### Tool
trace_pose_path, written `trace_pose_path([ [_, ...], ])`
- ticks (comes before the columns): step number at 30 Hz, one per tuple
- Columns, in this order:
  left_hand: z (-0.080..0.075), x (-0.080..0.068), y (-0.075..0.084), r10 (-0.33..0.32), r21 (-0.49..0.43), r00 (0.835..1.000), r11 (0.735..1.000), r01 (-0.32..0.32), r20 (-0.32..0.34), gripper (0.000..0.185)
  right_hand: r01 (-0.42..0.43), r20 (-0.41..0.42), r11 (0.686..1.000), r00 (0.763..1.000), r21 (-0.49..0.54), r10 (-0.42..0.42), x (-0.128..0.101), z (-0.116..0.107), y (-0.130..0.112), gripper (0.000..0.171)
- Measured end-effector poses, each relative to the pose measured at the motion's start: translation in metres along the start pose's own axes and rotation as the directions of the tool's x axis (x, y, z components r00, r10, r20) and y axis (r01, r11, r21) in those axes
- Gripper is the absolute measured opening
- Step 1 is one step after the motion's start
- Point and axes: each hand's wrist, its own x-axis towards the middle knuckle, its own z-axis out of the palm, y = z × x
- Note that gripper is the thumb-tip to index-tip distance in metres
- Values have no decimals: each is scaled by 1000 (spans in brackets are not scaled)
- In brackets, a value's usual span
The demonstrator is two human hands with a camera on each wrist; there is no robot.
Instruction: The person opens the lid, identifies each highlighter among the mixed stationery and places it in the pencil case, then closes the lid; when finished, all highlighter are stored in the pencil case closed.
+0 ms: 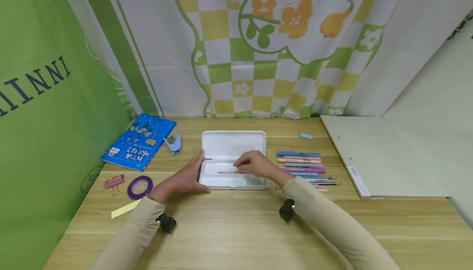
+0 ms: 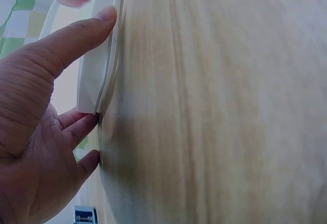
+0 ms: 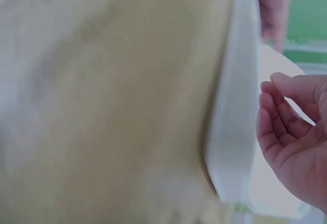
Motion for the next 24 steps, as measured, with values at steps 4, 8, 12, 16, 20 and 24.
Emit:
trace_pose_path([
  [4, 0, -1, 0, 4, -6, 1000, 1000, -4, 2, 128, -34, 1, 996, 999, 87, 34, -13, -27, 2, 17],
  [8, 0, -1, 0, 2, -9, 1000, 1000, -2, 5, 129, -92, -27, 987, 995, 135, 97, -31, -57, 13, 20],
  [12, 0, 0, 0, -8, -7, 1000, 1000, 8, 9, 129, -138, -80, 979, 985, 147, 151, -53, -84, 34, 22],
  [16, 0, 0, 0, -9, 1, 1000, 1000, 9, 9, 129, -185, -114, 977, 974, 107, 197, -73, -104, 57, 23],
  [20, 0, 0, 0, 6, -7, 1000, 1000, -6, -1, 128, -242, -96, 969, 965, 45, 246, -88, -117, 75, 23],
  [24, 0, -1, -1, 7, -16, 1000, 1000, -7, -6, 128, -267, -81, 963, 961, -24, 264, -93, -123, 86, 19],
])
